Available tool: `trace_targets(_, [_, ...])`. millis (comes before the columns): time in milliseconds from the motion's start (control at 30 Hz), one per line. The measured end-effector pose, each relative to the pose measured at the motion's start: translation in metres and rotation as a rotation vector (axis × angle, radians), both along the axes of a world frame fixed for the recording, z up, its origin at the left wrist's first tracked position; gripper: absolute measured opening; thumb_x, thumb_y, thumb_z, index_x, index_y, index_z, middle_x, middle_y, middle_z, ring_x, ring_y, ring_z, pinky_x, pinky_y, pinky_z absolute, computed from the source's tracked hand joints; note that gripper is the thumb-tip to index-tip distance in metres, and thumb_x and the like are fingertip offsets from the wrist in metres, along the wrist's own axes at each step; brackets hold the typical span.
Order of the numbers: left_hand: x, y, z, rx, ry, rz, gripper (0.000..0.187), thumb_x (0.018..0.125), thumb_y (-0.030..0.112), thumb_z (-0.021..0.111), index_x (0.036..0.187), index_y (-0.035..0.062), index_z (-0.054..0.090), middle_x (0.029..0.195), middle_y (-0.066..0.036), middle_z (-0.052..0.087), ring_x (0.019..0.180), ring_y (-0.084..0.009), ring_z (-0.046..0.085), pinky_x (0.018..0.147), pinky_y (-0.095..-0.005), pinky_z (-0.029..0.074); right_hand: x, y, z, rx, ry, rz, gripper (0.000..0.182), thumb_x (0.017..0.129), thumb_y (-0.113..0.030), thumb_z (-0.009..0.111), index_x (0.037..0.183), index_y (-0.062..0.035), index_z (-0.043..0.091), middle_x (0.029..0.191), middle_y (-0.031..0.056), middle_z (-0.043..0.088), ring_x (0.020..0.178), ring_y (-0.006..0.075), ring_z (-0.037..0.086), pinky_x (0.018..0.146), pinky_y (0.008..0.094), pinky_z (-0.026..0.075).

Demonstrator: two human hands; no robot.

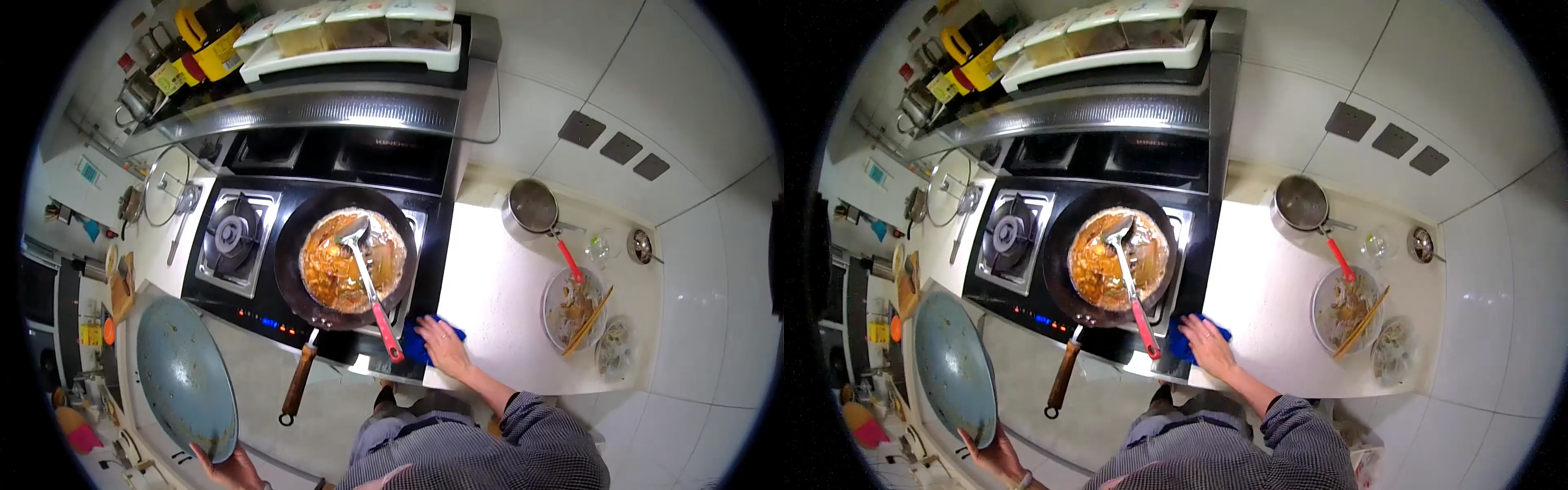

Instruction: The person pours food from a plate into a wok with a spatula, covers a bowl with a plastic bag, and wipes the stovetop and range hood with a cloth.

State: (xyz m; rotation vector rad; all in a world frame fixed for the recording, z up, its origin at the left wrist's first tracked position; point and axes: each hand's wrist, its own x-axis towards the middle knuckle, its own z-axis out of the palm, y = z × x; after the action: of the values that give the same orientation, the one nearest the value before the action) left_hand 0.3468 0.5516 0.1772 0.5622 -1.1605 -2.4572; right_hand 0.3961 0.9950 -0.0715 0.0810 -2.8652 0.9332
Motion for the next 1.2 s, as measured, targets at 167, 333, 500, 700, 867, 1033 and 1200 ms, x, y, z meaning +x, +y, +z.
trace_targets(167, [-0.018, 0.050, 0.025, -0.019, 0.018, 0.073, 0.067, 0.083, 0.017, 0.066, 0.139, -0.0017, 0.034, 0.141, -0.023, 0.038, 0.129, -0.0394, 0.035, 0.106, -0.0569, 0.031, -0.138, 0.081, -0.023, 0.058, 0.254, -0.639, 0.039, 0.084, -0.002, 0.055, 0.122, -0.0122, 0.059, 0.117, 0.0172, 0.049, 0.110, 0.0353, 0.047, 0.096, 0.0452, 0.038])
trace_targets(333, [-0.029, 0.057, 0.027, -0.046, 0.048, 0.038, 0.067, 0.084, 0.016, 0.065, 0.139, -0.0014, 0.033, 0.142, -0.023, 0.036, 0.129, -0.0391, 0.036, 0.106, -0.0572, 0.031, -0.275, 0.121, -0.030, -0.124, 0.438, -0.212, 0.042, 0.079, 0.000, 0.059, 0.119, -0.0109, 0.061, 0.105, 0.0136, 0.061, 0.101, 0.0308, 0.056, 0.093, 0.0411, 0.042])
trace_targets(500, [-0.040, 0.057, 0.025, -0.084, 0.013, 0.067, 0.065, 0.085, 0.016, 0.064, 0.139, -0.0016, 0.033, 0.142, -0.021, 0.037, 0.128, -0.0390, 0.037, 0.107, -0.0548, 0.030, -0.269, 0.117, -0.022, -0.027, 0.457, -0.185, 0.039, 0.076, 0.000, 0.059, 0.114, -0.0116, 0.063, 0.109, 0.0112, 0.060, 0.105, 0.0296, 0.054, 0.092, 0.0421, 0.042])
trace_targets(700, [-0.051, 0.060, 0.027, -0.105, -0.084, 0.116, 0.063, 0.086, 0.018, 0.062, 0.138, -0.0047, 0.034, 0.141, -0.022, 0.038, 0.126, -0.0395, 0.039, 0.105, -0.0523, 0.034, -0.162, 0.136, -0.012, -0.123, 0.226, -0.390, 0.047, 0.063, 0.012, 0.046, 0.100, -0.0088, 0.065, 0.107, 0.0113, 0.056, 0.105, 0.0321, 0.048, 0.093, 0.0407, 0.038])
trace_targets(867, [-0.052, 0.057, 0.025, -0.054, -0.021, 0.044, 0.064, 0.086, 0.018, 0.063, 0.137, -0.0055, 0.034, 0.141, -0.023, 0.038, 0.125, -0.0384, 0.041, 0.104, -0.0512, 0.037, -0.194, 0.161, 0.105, 0.158, 0.811, -0.479, 0.049, 0.068, 0.011, 0.054, 0.109, -0.0127, 0.067, 0.111, 0.0086, 0.057, 0.106, 0.0301, 0.047, 0.094, 0.0406, 0.036])
trace_targets(1033, [-0.052, 0.058, 0.022, -0.090, -0.029, 0.099, 0.064, 0.085, 0.019, 0.064, 0.137, -0.0051, 0.035, 0.140, -0.022, 0.039, 0.125, -0.0379, 0.042, 0.104, -0.0503, 0.037, -0.237, 0.208, 0.129, 0.565, 0.925, -0.433, 0.051, 0.076, 0.001, 0.062, 0.123, -0.0184, 0.061, 0.105, 0.0068, 0.055, 0.100, 0.0246, 0.048, 0.089, 0.0356, 0.036])
trace_targets(1200, [-0.046, 0.053, 0.016, -0.122, -0.066, 0.117, 0.066, 0.083, 0.018, 0.066, 0.137, -0.0031, 0.035, 0.140, -0.021, 0.040, 0.125, -0.0385, 0.041, 0.104, -0.0513, 0.037, -0.221, 0.226, -0.028, 0.586, 0.527, -0.012, 0.029, 0.073, -0.007, 0.066, 0.101, -0.0147, 0.070, 0.105, -0.0031, 0.056, 0.103, 0.0202, 0.049, 0.088, 0.0373, 0.043])
